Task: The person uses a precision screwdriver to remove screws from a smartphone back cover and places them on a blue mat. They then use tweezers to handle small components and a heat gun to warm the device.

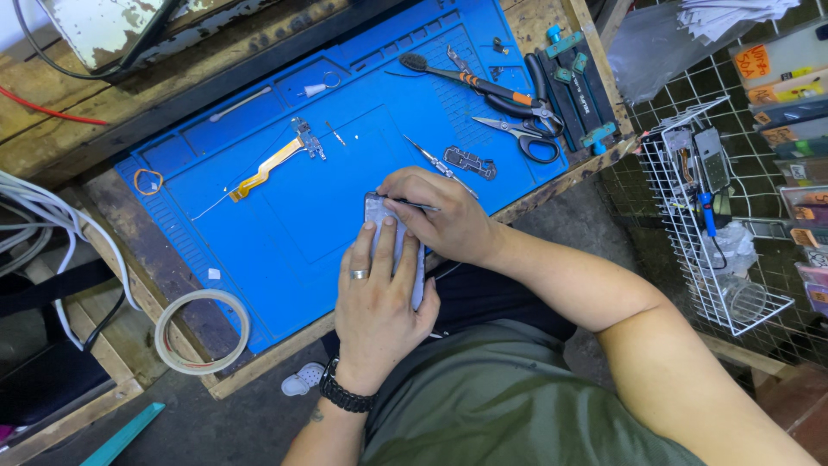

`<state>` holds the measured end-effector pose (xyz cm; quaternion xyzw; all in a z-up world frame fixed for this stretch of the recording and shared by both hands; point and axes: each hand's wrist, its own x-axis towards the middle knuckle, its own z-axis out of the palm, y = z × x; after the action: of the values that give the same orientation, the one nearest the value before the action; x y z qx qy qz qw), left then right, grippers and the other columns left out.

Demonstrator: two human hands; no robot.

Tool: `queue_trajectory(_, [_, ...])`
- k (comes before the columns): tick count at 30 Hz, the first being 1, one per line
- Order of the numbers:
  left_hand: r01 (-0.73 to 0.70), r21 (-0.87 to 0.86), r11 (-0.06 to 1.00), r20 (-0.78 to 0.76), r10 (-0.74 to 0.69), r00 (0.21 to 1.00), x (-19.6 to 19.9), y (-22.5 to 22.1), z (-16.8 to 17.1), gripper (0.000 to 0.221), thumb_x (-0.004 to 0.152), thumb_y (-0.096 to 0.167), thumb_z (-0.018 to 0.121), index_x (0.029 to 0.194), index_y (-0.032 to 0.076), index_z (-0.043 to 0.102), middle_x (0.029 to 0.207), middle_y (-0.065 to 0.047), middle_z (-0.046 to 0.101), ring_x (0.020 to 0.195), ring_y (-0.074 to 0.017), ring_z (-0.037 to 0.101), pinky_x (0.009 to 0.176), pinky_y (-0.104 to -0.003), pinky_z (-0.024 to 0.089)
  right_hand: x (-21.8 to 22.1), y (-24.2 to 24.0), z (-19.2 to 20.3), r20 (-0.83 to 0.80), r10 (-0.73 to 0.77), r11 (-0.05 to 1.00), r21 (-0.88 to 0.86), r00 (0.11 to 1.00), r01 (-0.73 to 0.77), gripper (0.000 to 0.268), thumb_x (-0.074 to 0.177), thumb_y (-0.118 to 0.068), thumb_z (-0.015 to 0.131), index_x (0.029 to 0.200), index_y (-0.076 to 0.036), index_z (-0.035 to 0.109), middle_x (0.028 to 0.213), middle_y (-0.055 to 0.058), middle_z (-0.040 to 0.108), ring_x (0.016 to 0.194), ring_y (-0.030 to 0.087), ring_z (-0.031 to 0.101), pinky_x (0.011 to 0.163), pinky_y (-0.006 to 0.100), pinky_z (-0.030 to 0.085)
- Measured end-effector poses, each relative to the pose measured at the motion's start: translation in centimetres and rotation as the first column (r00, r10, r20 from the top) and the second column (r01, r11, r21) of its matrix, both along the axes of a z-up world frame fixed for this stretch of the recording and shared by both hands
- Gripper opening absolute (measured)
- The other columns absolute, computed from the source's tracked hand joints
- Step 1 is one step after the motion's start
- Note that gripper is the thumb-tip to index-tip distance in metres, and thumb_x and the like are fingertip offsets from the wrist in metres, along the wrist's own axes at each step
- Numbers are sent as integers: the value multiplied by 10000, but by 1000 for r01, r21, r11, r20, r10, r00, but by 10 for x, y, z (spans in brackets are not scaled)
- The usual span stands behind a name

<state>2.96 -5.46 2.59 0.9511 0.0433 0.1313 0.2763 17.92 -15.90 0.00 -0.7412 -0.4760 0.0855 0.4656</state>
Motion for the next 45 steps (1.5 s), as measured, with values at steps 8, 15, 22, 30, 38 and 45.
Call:
queue_trajectory(8, [-42,4,999,36,41,998,-1,-5,1,541,793,217,732,1277,-16,665,1368,-239,588,1327,-421,499,1075,-515,446,2,-29,12,-8,-53,998,-28,999,53,108,989,12,670,1043,14,577,1045,164,675,952,298,703,827,355,564])
queue_trajectory(15, [-109,-32,994,76,111,991,-3,2,11,504,820,169,738,1270,-35,639,1384,-243,573,1342,-447,494,1100,-521,453,9,-54,20,-273,-197,976,34,942,214,112,1027,-50,654,1094,9,585,1046,99,678,984,186,664,885,323,536])
queue_trajectory(22, [-156,70,985,-36,159,987,19,24,15,560,879,285,771,1276,-76,612,1406,-296,537,1286,-462,515,1010,-490,490,6,-52,4,-562,-64,954,208,825,216,82,1065,-76,656,1068,-15,602,1041,65,638,965,136,644,878,288,533])
queue_trajectory(30, [103,208,973,-141,-74,987,16,51,27,602,727,-46,603,1324,24,630,1462,-168,571,1338,-400,514,1064,-486,470,15,-45,-24,-826,36,884,289,562,367,118,1015,-14,668,1093,-1,581,1040,133,688,849,180,701,786,316,584])
queue_trajectory(38, [224,212,951,-131,-200,971,16,60,22,646,710,-35,624,1348,67,642,1433,-152,587,1282,-379,529,1010,-490,449,29,-12,-31,-834,165,913,330,526,238,209,962,15,695,1124,-6,564,1095,105,661,984,188,725,917,337,611])
queue_trajectory(45, [176,182,967,-58,-168,984,13,61,8,619,722,-2,650,1333,94,659,1404,-140,597,1247,-366,534,999,-508,441,39,7,-26,-633,80,970,229,770,87,130,1055,-15,662,1174,6,613,1115,62,654,1022,132,667,922,283,563])
